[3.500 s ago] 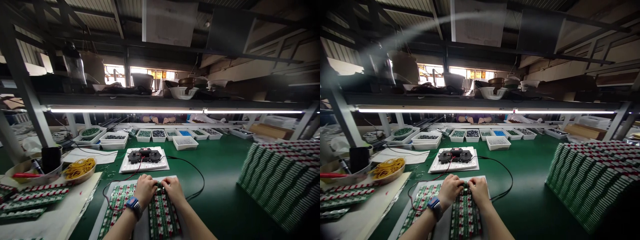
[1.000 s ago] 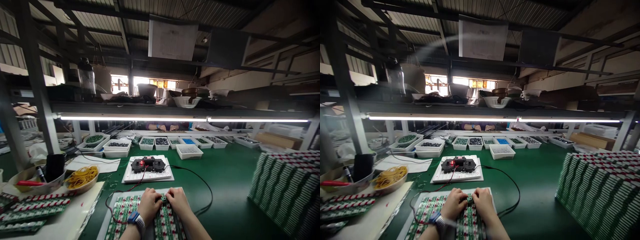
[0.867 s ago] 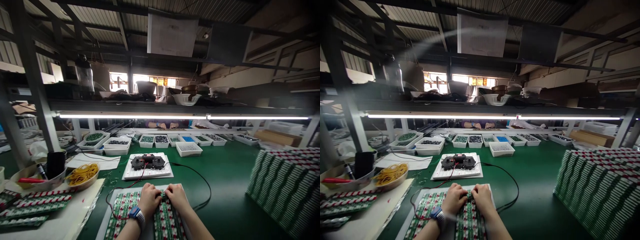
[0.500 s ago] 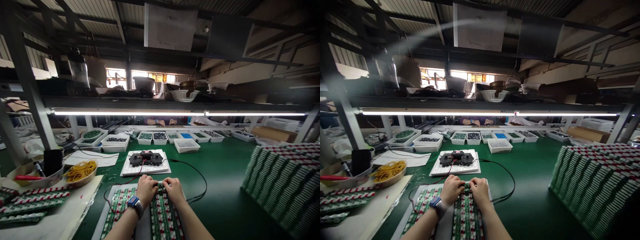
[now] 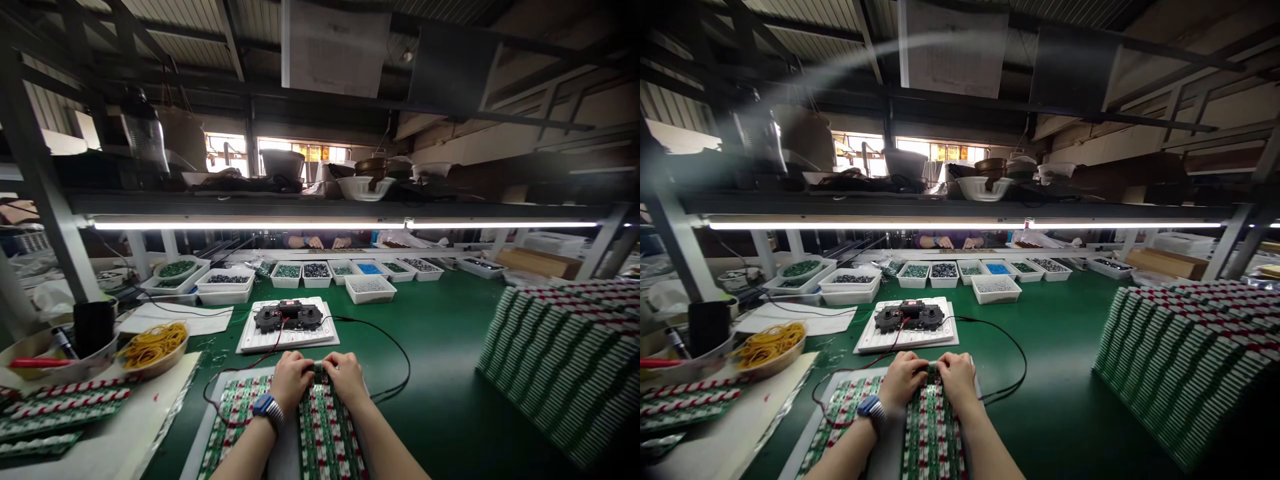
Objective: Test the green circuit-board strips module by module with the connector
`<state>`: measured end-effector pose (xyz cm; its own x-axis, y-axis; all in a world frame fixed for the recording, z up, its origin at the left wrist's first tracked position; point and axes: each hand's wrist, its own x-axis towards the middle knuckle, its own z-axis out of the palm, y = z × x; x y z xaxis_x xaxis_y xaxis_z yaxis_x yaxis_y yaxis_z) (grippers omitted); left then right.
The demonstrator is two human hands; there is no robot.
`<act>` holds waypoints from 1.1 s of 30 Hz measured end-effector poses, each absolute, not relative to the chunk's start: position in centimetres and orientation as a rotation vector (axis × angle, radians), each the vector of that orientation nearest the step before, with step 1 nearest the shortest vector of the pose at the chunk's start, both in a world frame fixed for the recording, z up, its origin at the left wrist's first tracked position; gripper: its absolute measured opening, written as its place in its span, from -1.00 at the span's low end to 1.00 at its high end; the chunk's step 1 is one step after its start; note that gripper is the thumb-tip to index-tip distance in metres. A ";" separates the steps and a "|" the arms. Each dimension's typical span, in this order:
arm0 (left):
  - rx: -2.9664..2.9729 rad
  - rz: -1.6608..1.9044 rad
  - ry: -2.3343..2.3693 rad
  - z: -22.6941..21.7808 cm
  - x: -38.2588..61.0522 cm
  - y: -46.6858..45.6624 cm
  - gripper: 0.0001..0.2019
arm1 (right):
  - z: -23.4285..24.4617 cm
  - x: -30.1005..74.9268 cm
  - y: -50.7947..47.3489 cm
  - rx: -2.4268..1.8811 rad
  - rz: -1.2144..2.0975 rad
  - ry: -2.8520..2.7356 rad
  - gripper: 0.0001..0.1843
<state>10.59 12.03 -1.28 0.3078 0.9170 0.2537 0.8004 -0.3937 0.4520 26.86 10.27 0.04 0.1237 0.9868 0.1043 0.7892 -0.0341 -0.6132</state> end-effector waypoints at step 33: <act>2.246 0.713 1.521 -1.9 10.5 12.5 -0.75 | -0.8 27.2 11.0 -1.905 0.473 -1.734 -0.72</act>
